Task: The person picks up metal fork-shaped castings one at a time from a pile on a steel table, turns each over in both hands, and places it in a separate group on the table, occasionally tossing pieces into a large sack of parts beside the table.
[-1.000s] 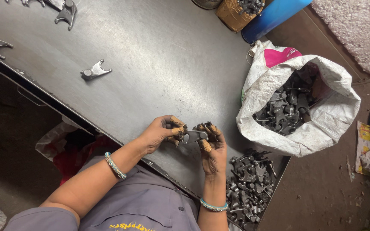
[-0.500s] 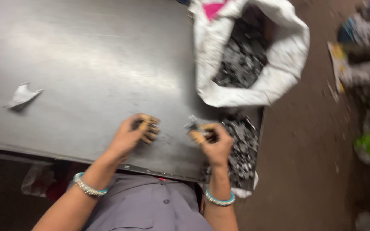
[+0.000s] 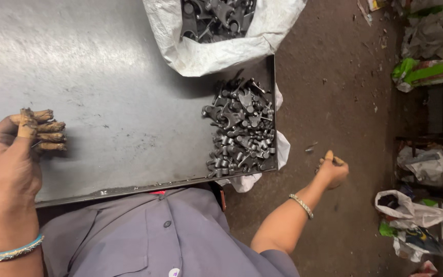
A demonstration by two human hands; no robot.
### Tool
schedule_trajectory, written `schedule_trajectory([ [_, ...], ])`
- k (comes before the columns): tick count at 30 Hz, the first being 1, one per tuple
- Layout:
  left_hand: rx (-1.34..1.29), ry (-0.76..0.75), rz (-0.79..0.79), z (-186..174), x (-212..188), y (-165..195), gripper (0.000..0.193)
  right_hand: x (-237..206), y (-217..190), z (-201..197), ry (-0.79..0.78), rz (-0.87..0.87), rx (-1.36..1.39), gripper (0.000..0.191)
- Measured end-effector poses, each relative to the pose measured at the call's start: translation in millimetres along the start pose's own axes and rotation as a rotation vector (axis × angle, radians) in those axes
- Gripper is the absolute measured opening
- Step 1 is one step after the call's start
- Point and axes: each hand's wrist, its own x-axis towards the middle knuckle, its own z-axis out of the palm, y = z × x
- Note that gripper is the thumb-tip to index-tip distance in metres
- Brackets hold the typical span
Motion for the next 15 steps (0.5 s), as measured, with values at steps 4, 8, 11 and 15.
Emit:
schedule_trajectory([
  [4,0.176,0.11,0.042,-1.8,3.0,5.4,0.02,-6.7,-6.9,16.1,-0.157,0.027,0.326,0.015],
  [8,0.431,0.233,0.113,-3.3,3.9,9.6,0.036,-60.7,-57.3,58.0,-0.41,-0.36,0.574,0.012],
  [11,0.609,0.373,0.271,-12.0,8.8,22.5,0.046,-143.2,-108.2,93.6,-0.641,-0.628,0.574,0.016],
  [15,0.727,0.596,0.36,-58.1,2.6,51.7,0.051,-269.3,-175.0,129.8,-0.911,-1.086,0.169,0.035],
])
